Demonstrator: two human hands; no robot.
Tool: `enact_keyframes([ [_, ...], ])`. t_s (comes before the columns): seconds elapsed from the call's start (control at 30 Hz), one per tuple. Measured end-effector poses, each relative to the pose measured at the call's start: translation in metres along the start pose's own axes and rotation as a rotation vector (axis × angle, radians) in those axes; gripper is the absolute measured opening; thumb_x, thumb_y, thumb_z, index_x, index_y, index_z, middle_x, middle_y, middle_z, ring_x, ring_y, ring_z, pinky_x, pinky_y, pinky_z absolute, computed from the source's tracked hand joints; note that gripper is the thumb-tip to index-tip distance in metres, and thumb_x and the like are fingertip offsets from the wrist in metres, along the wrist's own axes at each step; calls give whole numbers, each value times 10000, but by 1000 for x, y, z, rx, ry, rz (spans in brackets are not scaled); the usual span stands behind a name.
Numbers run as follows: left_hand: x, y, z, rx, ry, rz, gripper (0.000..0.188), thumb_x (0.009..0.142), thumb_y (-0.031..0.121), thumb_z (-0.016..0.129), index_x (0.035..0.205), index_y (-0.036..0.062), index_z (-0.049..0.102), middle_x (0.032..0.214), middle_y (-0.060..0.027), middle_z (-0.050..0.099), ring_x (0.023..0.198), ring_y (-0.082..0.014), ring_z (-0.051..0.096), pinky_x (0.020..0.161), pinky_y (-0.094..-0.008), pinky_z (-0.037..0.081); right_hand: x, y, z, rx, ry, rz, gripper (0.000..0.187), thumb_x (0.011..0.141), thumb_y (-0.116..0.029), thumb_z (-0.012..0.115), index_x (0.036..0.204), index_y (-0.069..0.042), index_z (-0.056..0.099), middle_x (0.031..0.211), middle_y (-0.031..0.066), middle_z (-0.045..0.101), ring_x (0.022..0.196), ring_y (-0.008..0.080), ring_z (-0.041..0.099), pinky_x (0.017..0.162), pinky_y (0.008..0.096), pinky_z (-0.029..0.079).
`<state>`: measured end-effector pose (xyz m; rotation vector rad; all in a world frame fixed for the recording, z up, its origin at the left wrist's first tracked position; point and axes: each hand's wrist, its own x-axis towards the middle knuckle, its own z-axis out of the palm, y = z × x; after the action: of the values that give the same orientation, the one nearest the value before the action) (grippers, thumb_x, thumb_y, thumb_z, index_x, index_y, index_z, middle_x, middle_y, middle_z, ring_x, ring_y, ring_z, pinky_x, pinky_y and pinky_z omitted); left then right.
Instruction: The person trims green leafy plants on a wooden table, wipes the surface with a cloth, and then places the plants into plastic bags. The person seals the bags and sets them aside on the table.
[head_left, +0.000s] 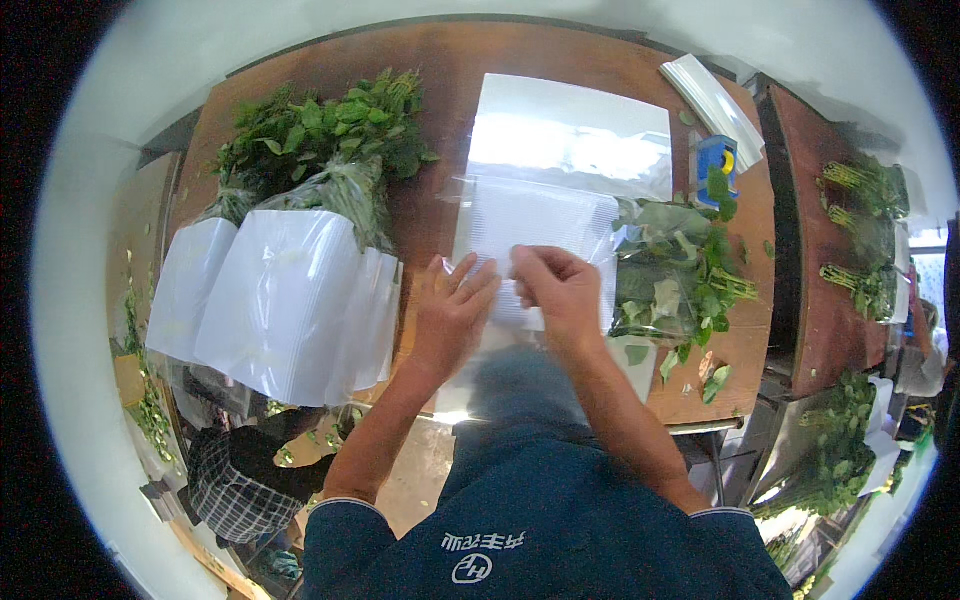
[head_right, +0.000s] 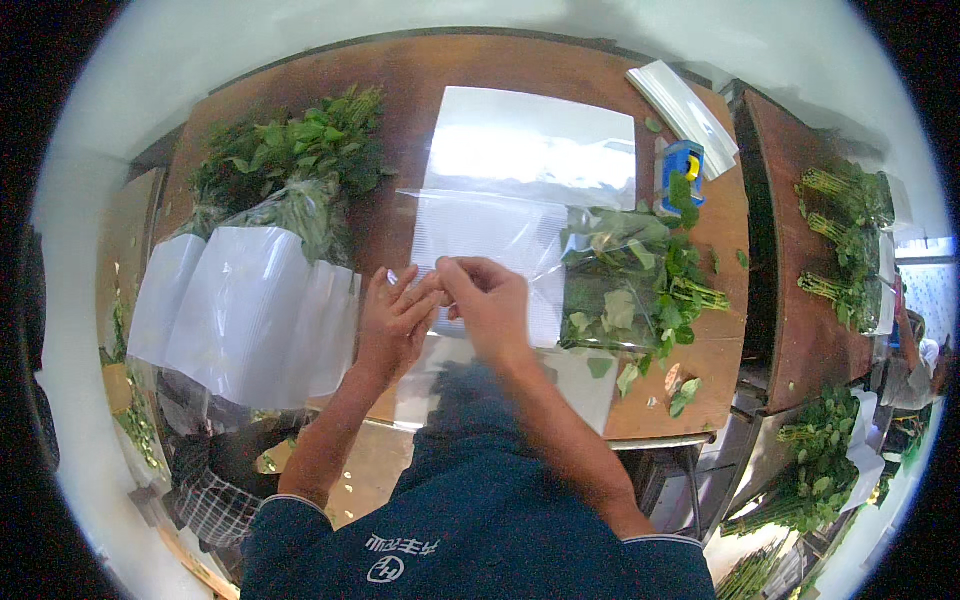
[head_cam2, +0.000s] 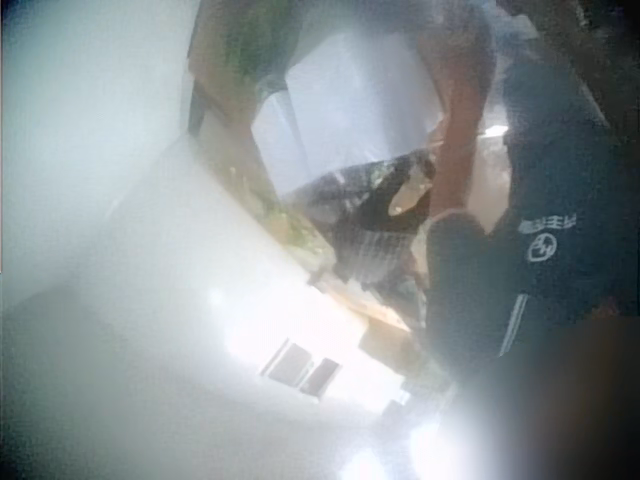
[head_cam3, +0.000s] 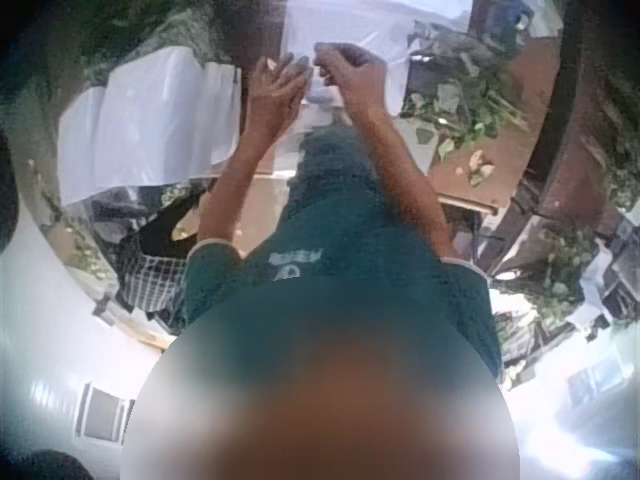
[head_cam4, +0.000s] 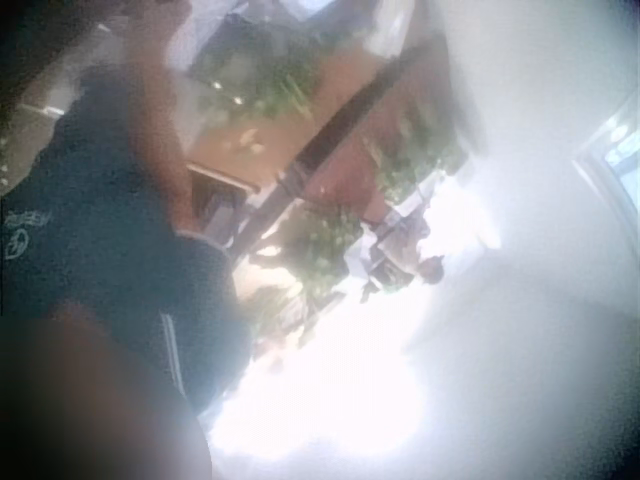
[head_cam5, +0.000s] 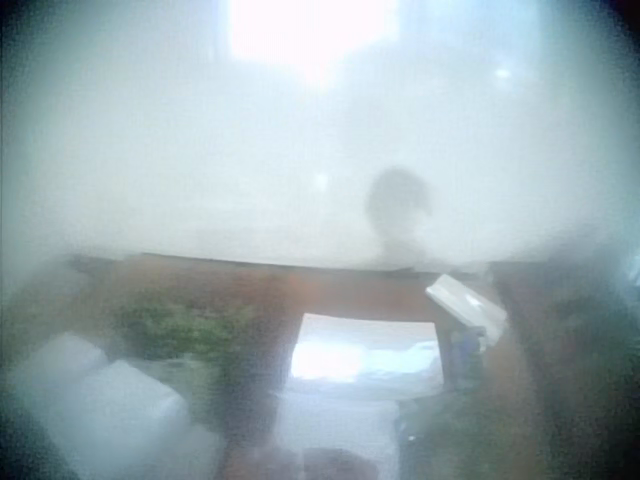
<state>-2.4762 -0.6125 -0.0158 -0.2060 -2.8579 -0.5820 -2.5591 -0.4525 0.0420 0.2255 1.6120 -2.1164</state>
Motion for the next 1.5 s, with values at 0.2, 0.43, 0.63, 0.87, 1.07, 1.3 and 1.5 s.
enact_keyframes([
  [0.2,-11,-1,-28,-52,-102,-2,591,795,165,820,1344,53,632,1500,-100,553,1441,-306,454,1228,-585,239,15,48,18,-273,109,174,299,935,-189,730,1001,102,724,841,114,730,690,142,671,630,272,561],
  [0.43,26,-11,-27,-34,-285,40,972,708,295,879,1546,96,429,1666,-73,328,1563,-282,227,1267,-563,147,17,55,14,-358,84,132,319,928,-156,733,1043,139,699,861,131,735,744,147,692,666,280,585],
  [0.63,24,-21,-16,4,-317,-17,936,710,352,866,1536,153,473,1667,-8,344,1568,-299,212,1256,-609,127,-8,61,19,-69,148,90,302,922,-120,735,1067,136,665,857,127,724,713,147,683,629,260,561],
  [0.87,21,-20,-15,-14,-320,-41,882,730,322,845,1524,167,493,1648,5,384,1569,-299,209,1246,-627,149,-21,67,17,-127,155,117,259,913,-109,730,996,111,622,806,119,708,672,136,665,585,250,528],
  [1.07,20,-23,-17,-43,-366,-28,909,749,307,846,1554,176,445,1673,13,328,1572,-306,192,1256,-609,158,-18,72,17,-353,160,85,279,900,-146,744,938,100,618,733,115,703,621,132,665,534,263,523],
  [1.3,26,-39,-27,-110,-479,55,884,783,371,815,1543,109,447,1689,-32,291,1571,-345,181,1242,-641,144,-28,72,9,-610,107,54,288,925,-195,770,970,52,630,749,107,707,583,115,644,499,256,498],
  [1.5,30,-50,-21,-252,-499,23,705,905,374,717,1529,144,484,1681,-12,313,1568,-386,169,1245,-633,142,-51,77,-12,-656,-104,-18,235,955,-165,721,1043,45,663,824,113,733,715,146,690,636,298,557],
])
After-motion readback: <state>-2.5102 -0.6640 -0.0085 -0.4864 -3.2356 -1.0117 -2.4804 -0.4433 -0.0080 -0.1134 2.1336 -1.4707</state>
